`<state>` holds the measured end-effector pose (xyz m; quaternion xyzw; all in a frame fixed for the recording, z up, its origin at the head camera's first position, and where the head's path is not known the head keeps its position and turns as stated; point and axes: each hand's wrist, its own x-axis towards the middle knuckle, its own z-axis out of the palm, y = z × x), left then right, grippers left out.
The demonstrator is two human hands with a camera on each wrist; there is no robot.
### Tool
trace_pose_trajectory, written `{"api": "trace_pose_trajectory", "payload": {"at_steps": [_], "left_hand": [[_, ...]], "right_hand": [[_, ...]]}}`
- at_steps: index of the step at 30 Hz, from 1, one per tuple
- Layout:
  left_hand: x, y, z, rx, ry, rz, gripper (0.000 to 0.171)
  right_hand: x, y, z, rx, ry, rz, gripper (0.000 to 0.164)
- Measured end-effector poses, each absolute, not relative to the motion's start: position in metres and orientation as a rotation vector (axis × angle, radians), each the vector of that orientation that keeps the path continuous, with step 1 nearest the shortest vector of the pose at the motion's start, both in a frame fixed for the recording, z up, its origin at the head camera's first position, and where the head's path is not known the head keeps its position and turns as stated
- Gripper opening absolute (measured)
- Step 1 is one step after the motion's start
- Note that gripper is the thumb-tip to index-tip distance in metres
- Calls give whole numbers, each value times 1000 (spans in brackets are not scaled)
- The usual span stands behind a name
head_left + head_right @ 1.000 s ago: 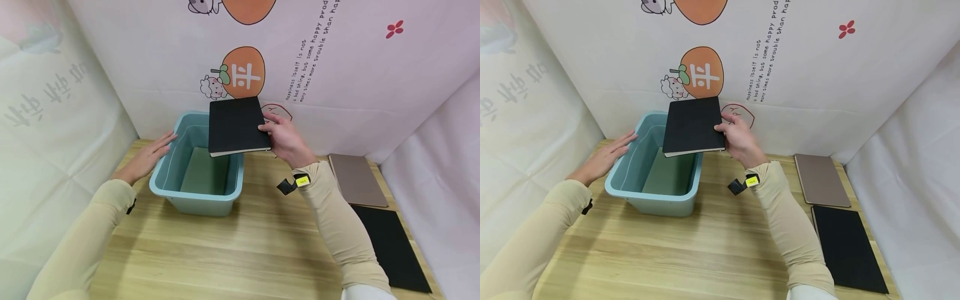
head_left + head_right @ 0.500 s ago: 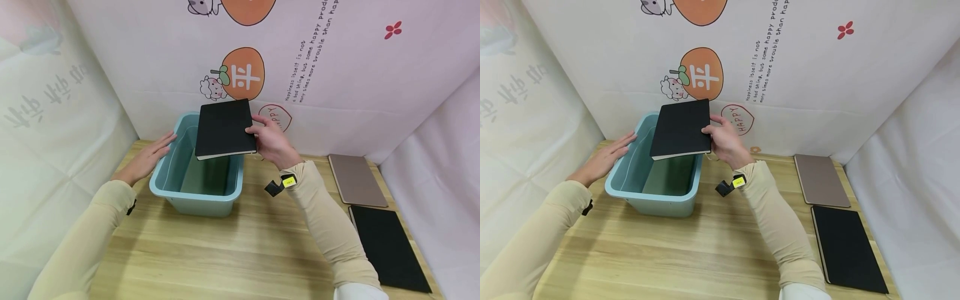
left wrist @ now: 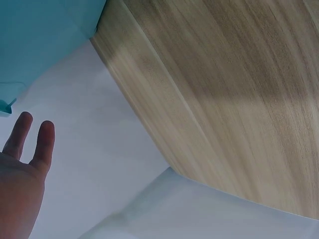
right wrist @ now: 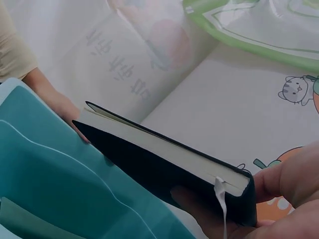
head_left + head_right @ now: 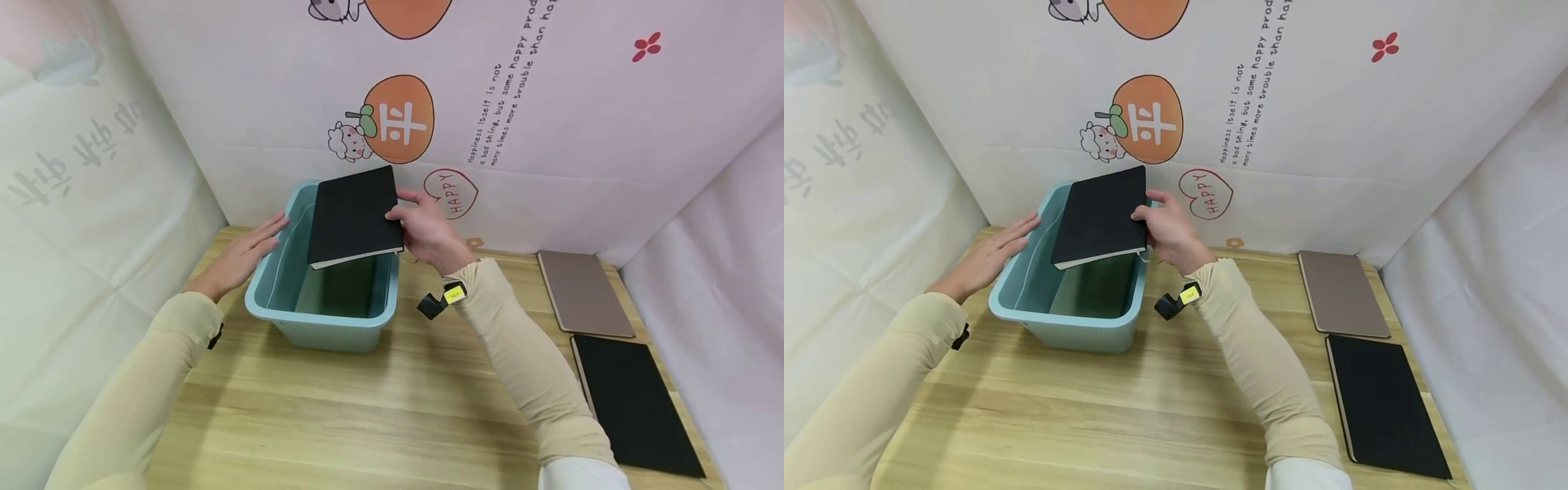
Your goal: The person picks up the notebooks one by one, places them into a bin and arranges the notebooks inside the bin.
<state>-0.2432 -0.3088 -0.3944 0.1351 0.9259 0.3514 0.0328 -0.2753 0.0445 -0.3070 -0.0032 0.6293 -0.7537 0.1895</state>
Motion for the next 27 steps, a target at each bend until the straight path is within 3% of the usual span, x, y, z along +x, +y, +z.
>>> {"api": "trace_pose_trajectory", "payload": {"at_steps": [27], "left_hand": [[-243, -307, -393, 392, 2867, 1049, 52]], "right_hand": [[-281, 3, -318, 20, 1800, -2039, 66]]}}
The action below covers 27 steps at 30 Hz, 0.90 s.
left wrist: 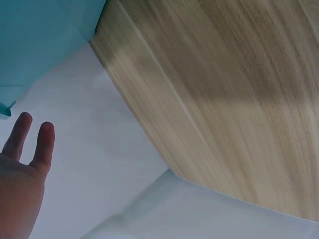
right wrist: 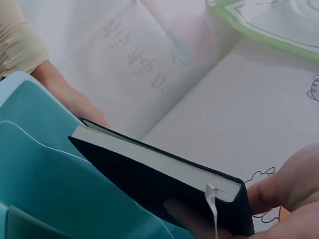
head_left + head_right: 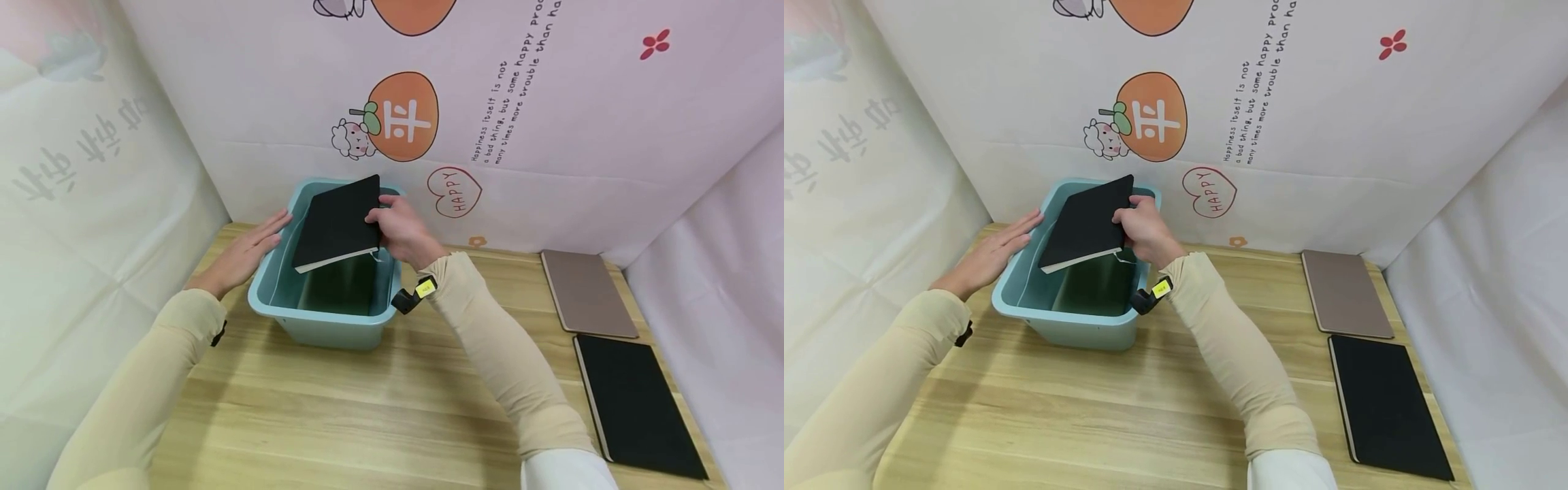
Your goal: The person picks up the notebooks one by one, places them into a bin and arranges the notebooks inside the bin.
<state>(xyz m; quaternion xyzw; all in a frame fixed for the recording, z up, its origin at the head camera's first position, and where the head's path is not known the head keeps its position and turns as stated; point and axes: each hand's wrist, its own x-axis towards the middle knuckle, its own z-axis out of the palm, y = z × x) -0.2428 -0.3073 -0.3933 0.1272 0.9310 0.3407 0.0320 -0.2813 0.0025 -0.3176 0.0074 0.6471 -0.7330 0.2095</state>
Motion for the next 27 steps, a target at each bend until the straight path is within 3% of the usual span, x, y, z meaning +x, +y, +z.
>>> {"api": "trace_pose_trajectory", "payload": {"at_steps": [21, 27], "left_hand": [[-245, -311, -395, 418, 2877, 1041, 52], [-245, -308, -393, 407, 2876, 1020, 52]], "right_hand": [[-286, -26, -328, 13, 1836, -1930, 71], [-286, -28, -329, 23, 1922, -1836, 57]]}}
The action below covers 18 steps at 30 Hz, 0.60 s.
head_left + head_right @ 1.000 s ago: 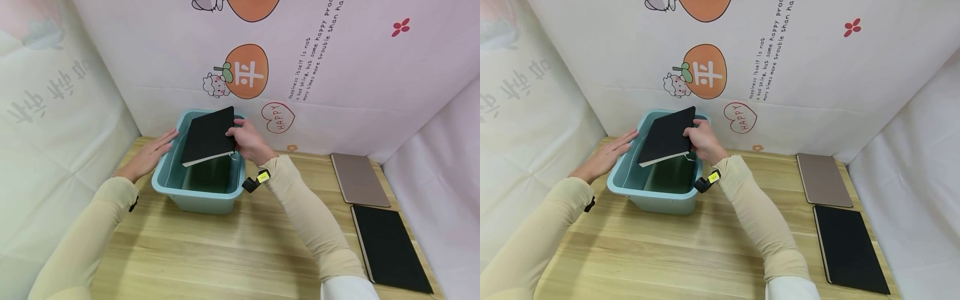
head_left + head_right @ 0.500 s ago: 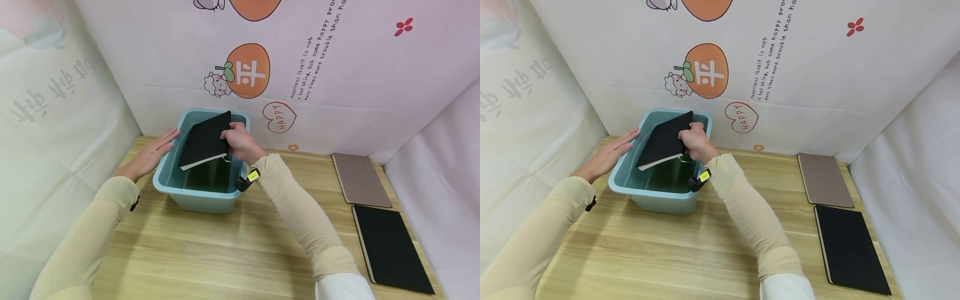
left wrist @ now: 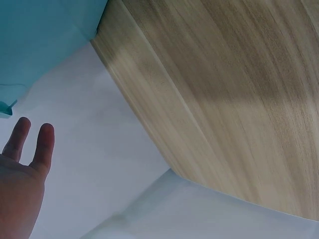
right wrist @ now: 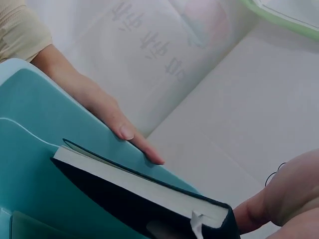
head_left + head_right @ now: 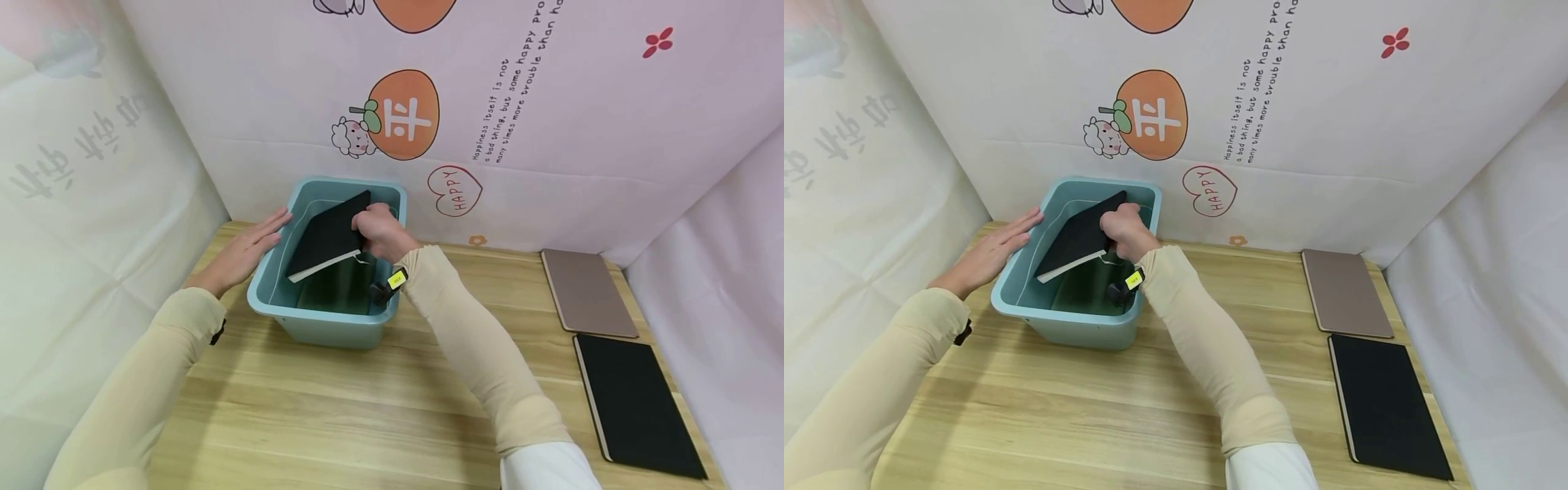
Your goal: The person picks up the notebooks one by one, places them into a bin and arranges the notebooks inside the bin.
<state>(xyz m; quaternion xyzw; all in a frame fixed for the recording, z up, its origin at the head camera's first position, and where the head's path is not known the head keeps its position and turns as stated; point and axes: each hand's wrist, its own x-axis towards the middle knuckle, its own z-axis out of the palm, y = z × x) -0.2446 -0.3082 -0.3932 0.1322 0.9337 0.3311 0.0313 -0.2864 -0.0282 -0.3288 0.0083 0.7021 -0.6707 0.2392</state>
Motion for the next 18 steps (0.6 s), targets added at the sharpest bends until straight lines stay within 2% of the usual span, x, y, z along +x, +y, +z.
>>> {"api": "trace_pose_trajectory", "payload": {"at_steps": [3, 9, 18], "left_hand": [[-245, -307, -393, 413, 2884, 1013, 52], [-244, -307, -395, 417, 2878, 1046, 52], [-244, -308, -396, 415, 2881, 1054, 51]], "right_hand": [[-288, -30, -331, 29, 1949, -1793, 56], [-288, -35, -338, 41, 1958, -1735, 81], [-285, -44, -346, 67, 1927, -1721, 80]]}}
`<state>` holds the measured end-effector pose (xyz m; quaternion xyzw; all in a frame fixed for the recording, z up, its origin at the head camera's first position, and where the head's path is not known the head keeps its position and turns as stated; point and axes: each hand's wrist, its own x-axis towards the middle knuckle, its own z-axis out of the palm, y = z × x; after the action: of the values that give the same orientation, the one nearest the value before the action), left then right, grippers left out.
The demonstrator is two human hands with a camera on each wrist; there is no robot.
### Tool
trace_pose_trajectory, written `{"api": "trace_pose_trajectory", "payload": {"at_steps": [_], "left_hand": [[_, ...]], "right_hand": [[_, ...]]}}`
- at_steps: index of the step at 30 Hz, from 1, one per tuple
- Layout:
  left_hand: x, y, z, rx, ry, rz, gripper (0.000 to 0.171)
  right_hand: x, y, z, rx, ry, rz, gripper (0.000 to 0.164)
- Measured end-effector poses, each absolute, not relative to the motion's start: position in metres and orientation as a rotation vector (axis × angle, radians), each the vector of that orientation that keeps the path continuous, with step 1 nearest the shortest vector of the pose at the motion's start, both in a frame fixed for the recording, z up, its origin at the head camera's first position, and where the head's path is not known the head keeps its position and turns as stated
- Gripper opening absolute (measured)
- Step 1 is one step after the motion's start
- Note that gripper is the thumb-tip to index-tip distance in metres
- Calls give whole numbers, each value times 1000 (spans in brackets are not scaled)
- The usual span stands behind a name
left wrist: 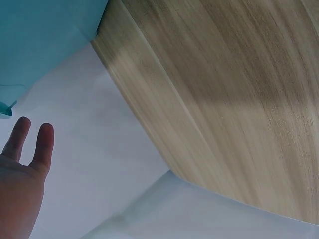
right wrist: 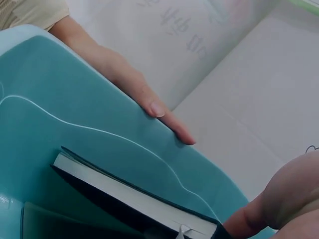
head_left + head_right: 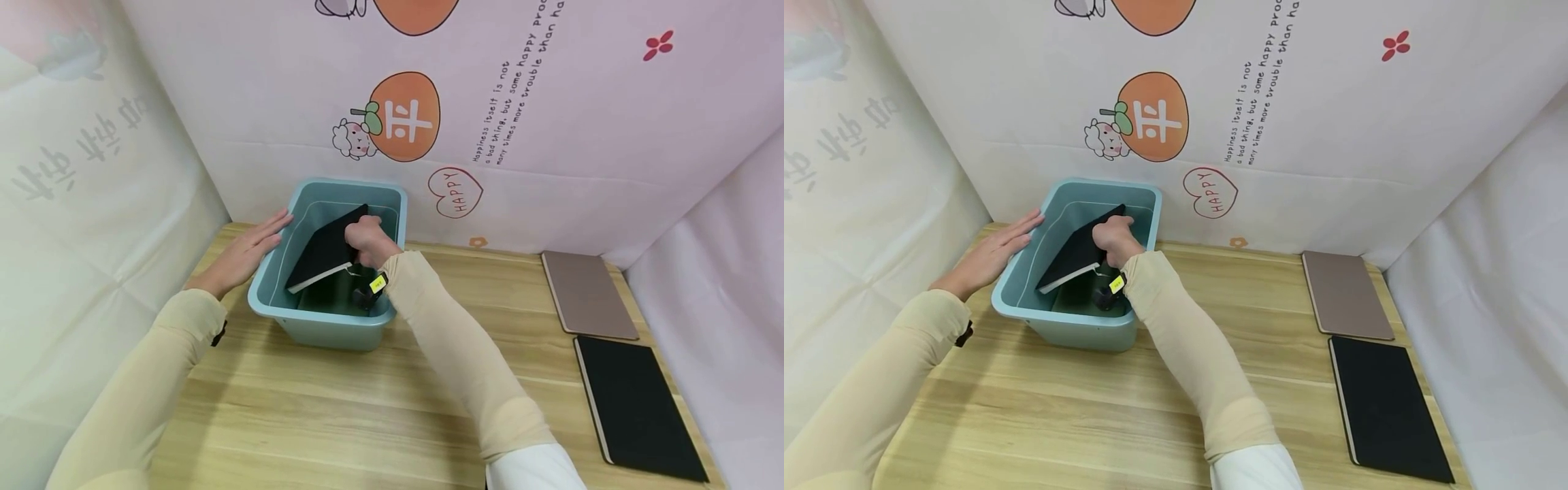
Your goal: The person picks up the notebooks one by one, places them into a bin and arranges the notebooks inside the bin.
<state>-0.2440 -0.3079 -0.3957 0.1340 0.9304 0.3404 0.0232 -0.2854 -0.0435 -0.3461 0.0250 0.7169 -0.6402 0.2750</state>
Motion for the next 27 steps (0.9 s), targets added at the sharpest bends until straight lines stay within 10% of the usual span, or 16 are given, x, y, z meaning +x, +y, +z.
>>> {"api": "trace_pose_trajectory", "payload": {"at_steps": [27], "left_hand": [[-246, -308, -397, 417, 2835, 1146, 51]], "right_hand": [[-289, -64, -363, 58, 2230, -1377, 72]]}}
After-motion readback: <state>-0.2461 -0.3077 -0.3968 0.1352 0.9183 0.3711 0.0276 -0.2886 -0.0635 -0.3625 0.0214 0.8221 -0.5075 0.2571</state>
